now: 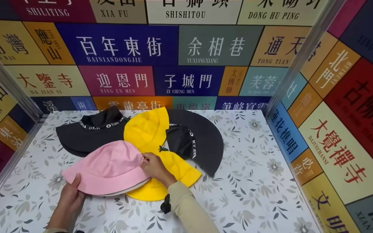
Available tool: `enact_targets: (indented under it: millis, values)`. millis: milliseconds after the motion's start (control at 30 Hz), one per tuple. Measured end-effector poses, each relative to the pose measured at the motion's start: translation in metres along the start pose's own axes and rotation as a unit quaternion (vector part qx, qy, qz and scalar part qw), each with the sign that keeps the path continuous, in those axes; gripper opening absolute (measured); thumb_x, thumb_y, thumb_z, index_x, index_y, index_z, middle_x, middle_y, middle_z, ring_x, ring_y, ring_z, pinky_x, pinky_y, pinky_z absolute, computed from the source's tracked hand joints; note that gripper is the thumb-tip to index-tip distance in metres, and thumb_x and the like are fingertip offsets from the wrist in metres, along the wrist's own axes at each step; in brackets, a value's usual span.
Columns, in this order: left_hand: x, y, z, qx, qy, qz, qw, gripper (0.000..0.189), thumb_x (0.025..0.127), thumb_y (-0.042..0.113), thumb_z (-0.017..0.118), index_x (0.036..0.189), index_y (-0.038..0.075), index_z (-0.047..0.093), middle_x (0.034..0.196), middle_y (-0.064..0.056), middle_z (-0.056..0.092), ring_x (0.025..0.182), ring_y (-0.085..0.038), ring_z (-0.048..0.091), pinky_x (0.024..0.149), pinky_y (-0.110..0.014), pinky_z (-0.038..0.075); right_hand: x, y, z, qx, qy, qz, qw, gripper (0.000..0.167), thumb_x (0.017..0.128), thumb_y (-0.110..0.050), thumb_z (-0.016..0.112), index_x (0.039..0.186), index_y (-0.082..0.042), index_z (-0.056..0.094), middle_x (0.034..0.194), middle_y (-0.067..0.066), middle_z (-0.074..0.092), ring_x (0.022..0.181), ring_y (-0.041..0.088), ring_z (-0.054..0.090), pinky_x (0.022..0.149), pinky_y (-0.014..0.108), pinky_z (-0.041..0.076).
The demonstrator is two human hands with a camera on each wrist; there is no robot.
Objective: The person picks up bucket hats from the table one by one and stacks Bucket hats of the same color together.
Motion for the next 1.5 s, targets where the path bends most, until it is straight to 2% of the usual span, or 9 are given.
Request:
enact_targets:
  millis: [133, 267, 500, 633, 767, 933, 1067, 1267, 1500]
  values:
    - [-0.001, -0.001, -0.001, 0.010, 0.011, -0.001, 0.9999, 0.068, 0.103, 0.008, 0.052, 0.159, 0.016, 0.015, 0.145, 0.001, 0.041, 0.115, 0.002, 0.055, 0.103, -0.015, 0.047, 0.000, 0.001, 0.004, 0.002, -0.010, 0.035, 0.9993, 0.039, 0.098, -0.024, 0.065, 0.134, -0.010, 0.059, 0.123, 0.004, 0.064, 0.108, 0.020, 0.057, 0.106, 0.041, 0.051]
    - [-0.002, -0.002, -0.003, 0.022, 0.017, 0.000, 0.9996, 0.069, 0.099, -0.003, 0.052, 0.156, 0.014, 0.018, 0.135, 0.004, 0.045, 0.108, 0.001, 0.058, 0.097, -0.015, 0.051, 0.002, 0.002, 0.009, -0.011, -0.015, 0.046, 0.9988, 0.055, 0.089, -0.037, 0.075, 0.134, -0.010, 0.057, 0.126, 0.004, 0.064, 0.112, 0.021, 0.057, 0.111, 0.043, 0.047]
    - [-0.001, -0.004, -0.002, 0.026, 0.022, 0.015, 0.9993, 0.062, 0.099, -0.002, 0.049, 0.155, 0.009, 0.024, 0.122, 0.007, 0.053, 0.103, 0.001, 0.059, 0.094, -0.016, 0.053, 0.004, -0.004, 0.010, -0.015, -0.008, 0.035, 0.9993, 0.054, 0.085, -0.027, 0.081, 0.131, -0.006, 0.062, 0.125, 0.008, 0.067, 0.110, 0.022, 0.060, 0.110, 0.044, 0.048]
    - [-0.001, -0.003, 0.000, 0.022, 0.025, 0.027, 0.9991, 0.059, 0.099, -0.002, 0.050, 0.153, 0.007, 0.027, 0.117, 0.009, 0.054, 0.101, 0.002, 0.059, 0.093, -0.014, 0.052, 0.003, -0.007, 0.008, -0.012, -0.022, 0.035, 0.9991, 0.050, 0.084, -0.023, 0.080, 0.128, -0.004, 0.065, 0.123, 0.009, 0.069, 0.106, 0.021, 0.061, 0.109, 0.043, 0.048]
    - [-0.004, 0.000, 0.004, -0.006, 0.024, 0.033, 0.9992, 0.051, 0.099, -0.002, 0.052, 0.146, 0.011, 0.036, 0.114, 0.012, 0.058, 0.103, 0.002, 0.059, 0.094, -0.013, 0.052, 0.000, -0.009, 0.007, 0.003, -0.057, 0.036, 0.9977, 0.052, 0.086, -0.024, 0.077, 0.133, -0.008, 0.062, 0.125, 0.007, 0.068, 0.105, 0.020, 0.059, 0.111, 0.043, 0.047]
    - [-0.009, 0.005, 0.012, -0.068, 0.005, 0.054, 0.9962, 0.040, 0.096, -0.006, 0.056, 0.131, 0.011, 0.044, 0.107, 0.010, 0.064, 0.101, -0.001, 0.063, 0.091, -0.016, 0.054, -0.005, -0.015, -0.002, 0.032, -0.108, 0.007, 0.9936, 0.064, 0.086, -0.033, 0.077, 0.141, -0.010, 0.054, 0.130, 0.007, 0.065, 0.108, 0.018, 0.058, 0.111, 0.040, 0.045]
    - [-0.013, 0.009, 0.021, -0.089, -0.018, 0.056, 0.9943, 0.039, 0.095, -0.007, 0.058, 0.127, 0.011, 0.046, 0.108, 0.008, 0.067, 0.102, -0.003, 0.065, 0.092, -0.017, 0.055, -0.008, -0.015, -0.009, 0.073, -0.139, 0.027, 0.9873, 0.070, 0.085, -0.036, 0.079, 0.143, -0.011, 0.050, 0.129, 0.006, 0.063, 0.109, 0.017, 0.056, 0.109, 0.034, 0.043]
    - [-0.013, 0.008, 0.032, -0.047, -0.043, 0.054, 0.9965, 0.039, 0.096, -0.005, 0.058, 0.130, 0.010, 0.044, 0.112, 0.008, 0.064, 0.104, -0.003, 0.063, 0.094, -0.018, 0.054, -0.010, -0.008, -0.017, 0.085, -0.122, 0.060, 0.9870, 0.056, 0.084, -0.028, 0.079, 0.132, -0.007, 0.060, 0.116, 0.004, 0.066, 0.098, 0.014, 0.059, 0.096, 0.023, 0.047]
    - [-0.010, 0.003, 0.039, -0.010, -0.050, 0.036, 0.9981, 0.048, 0.097, -0.001, 0.060, 0.139, 0.010, 0.039, 0.122, 0.007, 0.059, 0.113, -0.003, 0.059, 0.101, -0.019, 0.050, -0.020, -0.006, -0.034, 0.068, -0.086, 0.005, 0.9940, 0.032, 0.087, -0.020, 0.075, 0.111, -0.001, 0.069, 0.092, 0.001, 0.066, 0.080, 0.012, 0.059, 0.077, 0.022, 0.051]
Point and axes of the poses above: each hand's wrist, its own x-axis towards the middle knuckle, its own z-axis out of the palm, y = z × x, the point moved 3 cm from there along x, towards the middle knuckle
